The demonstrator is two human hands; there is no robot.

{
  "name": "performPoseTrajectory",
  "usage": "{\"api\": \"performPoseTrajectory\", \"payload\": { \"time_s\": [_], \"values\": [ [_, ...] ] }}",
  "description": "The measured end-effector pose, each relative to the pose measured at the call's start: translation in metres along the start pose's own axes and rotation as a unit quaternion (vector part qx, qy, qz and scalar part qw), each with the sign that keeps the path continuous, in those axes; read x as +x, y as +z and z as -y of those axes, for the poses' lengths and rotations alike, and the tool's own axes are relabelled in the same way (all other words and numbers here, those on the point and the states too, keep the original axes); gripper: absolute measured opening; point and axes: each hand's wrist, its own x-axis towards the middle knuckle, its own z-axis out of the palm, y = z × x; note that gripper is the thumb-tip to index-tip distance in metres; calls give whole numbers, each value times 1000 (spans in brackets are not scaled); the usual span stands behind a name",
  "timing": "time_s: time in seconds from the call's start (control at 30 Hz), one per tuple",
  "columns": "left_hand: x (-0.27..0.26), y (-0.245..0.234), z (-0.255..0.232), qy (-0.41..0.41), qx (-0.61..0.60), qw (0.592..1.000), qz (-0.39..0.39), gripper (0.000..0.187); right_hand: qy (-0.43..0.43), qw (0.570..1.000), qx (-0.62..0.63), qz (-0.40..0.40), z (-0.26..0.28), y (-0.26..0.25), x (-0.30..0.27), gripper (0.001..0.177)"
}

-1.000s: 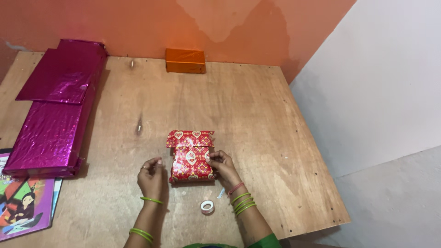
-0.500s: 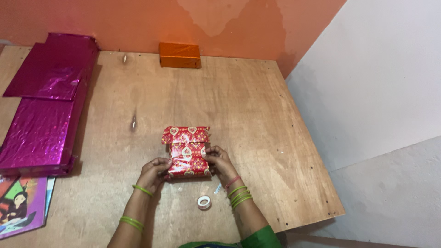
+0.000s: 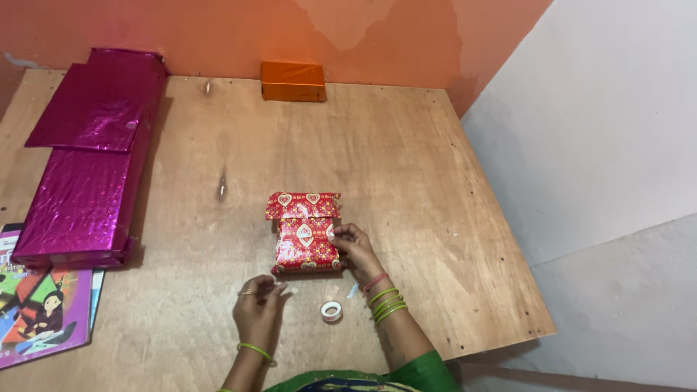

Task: The person wraps a small rectangular box with red patterned paper on a wooden table. They fold the paper around the box, crease edges, and secure the folds with clear tape. The wrapped gift is placed on the table at the end.

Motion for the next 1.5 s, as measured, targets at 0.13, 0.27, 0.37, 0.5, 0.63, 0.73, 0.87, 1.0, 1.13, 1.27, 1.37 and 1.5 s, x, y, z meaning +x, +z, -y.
{"api": "performPoseTrajectory", "payload": {
  "time_s": [0.13,0.27,0.37,0.5,0.63,0.73,0.87,1.0,1.13,1.27,1.37,1.5],
  "values": [
    [1,7,-16,104,291,951,-17,33,-3,1000,14,2,4,2,-3,24],
    [11,9,-15,151,303,941,-4,23,-1,1000,11,10,8,5,-6,23],
    [16,3,-10,219,307,926,8,13,-2,1000,13,12,10,2,-12,23],
    [35,-7,-13,301,307,900,72,14,25,1000,-13,2,18,4,-17,23],
    [65,-24,-24,189,279,913,231,13,18,1000,-9,6,19,8,-15,23],
    [76,-26,-31,33,237,931,276,6,17,1000,-9,9,17,7,-15,22],
    [52,-16,-34,-5,178,970,166,21,19,1000,-5,4,16,6,-12,22],
    [26,-5,-22,-52,98,991,69,14,4,1000,-5,6,12,4,-10,21],
    [47,-13,-8,55,136,980,133,7,5,1000,-1,1,8,4,-10,21],
    [80,-27,-15,-8,96,943,318,7,8,1000,-9,-5,7,3,-8,20],
    [100,-23,-34,-38,183,900,393,6,-13,1000,-18,9,6,2,-4,21],
    [96,-22,-56,129,416,829,351,12,-7,997,-75,18,10,-1,0,22]
  ]
}}
